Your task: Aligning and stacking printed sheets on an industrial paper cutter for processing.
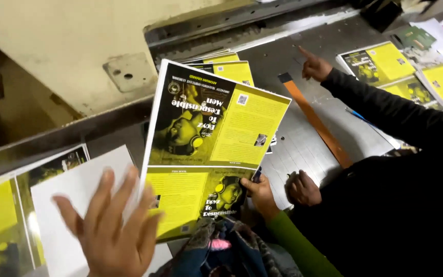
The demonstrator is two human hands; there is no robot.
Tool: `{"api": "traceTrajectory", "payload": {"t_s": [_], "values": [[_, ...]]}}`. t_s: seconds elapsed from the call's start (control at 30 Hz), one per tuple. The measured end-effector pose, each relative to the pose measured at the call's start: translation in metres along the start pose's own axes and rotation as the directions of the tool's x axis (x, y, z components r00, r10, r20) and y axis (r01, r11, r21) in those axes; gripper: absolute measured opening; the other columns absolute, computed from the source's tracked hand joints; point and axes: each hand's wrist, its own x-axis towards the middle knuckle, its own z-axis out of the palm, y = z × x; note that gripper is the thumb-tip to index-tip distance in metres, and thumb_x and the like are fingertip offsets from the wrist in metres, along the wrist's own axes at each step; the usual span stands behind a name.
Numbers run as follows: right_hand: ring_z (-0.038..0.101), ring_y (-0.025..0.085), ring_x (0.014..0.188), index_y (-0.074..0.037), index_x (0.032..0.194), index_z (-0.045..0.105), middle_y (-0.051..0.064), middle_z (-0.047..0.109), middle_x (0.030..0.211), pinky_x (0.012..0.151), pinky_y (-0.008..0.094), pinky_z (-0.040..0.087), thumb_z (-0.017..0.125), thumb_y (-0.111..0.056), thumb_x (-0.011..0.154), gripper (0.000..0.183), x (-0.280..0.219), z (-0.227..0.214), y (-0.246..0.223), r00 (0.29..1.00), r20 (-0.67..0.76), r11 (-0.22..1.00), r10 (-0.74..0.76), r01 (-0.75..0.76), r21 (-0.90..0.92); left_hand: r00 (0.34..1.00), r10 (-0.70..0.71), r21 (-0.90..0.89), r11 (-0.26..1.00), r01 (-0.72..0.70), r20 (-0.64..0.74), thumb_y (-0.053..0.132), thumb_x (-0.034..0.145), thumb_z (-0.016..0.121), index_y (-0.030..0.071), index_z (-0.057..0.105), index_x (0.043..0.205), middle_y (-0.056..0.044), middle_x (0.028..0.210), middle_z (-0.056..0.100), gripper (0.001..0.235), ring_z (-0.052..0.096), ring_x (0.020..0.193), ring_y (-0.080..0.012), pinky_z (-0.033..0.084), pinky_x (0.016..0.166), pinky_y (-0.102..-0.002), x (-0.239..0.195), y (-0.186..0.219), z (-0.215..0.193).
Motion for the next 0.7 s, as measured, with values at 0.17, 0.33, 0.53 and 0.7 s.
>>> {"api": "traceTrajectory", "payload": {"t_s": [0.17,0.33,0.53,0.7], "values": [[0.068,0.033,0.095,0.002,0.111,0.062,0.017,0.070,0.106,0.079,0.041,0.058,0.067,-0.003,0.080,0.031,-0.015,0.023,-0.023,0.998,-0.062,0.998,0.031,-0.035,-0.053,0.687,-0.570,-0.193,0.690,0.698,0.451,0.024,0.095,0.050,0.004,0.046,0.139,-0.014,0.145,0.047,0.049,0.043,0.133,-0.0313,0.028,0.109,-0.049,-0.010,-0.042,0.034],[0.068,0.031,0.084,0.002,0.107,0.060,0.017,0.069,0.098,0.070,0.036,0.057,0.065,0.000,0.081,0.027,-0.009,0.018,-0.021,0.991,-0.122,0.990,0.063,-0.077,-0.118,0.252,-0.657,-0.131,0.228,0.965,0.711,0.026,0.096,0.048,0.010,0.068,0.113,-0.004,0.099,0.075,0.030,0.067,0.080,-0.0171,0.047,0.064,-0.028,-0.020,-0.040,0.054],[0.064,0.023,0.080,-0.002,0.105,0.060,0.011,0.068,0.096,0.062,0.028,0.051,0.068,-0.003,0.082,0.024,-0.005,0.009,-0.015,0.984,-0.162,0.974,0.073,-0.105,-0.200,0.318,-0.657,-0.209,0.241,0.948,0.684,0.021,0.098,0.049,0.009,0.069,0.105,-0.005,0.090,0.075,0.025,0.065,0.070,-0.0165,0.040,0.054,-0.028,-0.024,-0.039,0.054],[0.055,0.013,0.062,-0.006,0.094,0.062,0.003,0.062,0.078,0.049,0.024,0.042,0.070,-0.001,0.083,0.015,0.008,-0.013,0.011,0.989,-0.139,0.994,-0.043,0.028,-0.108,0.208,-0.620,-0.151,0.144,0.978,0.757,0.021,0.091,0.057,0.011,0.066,0.115,-0.005,0.104,0.077,0.028,0.072,0.084,-0.0190,0.049,0.059,-0.028,-0.019,-0.032,0.049]]}}
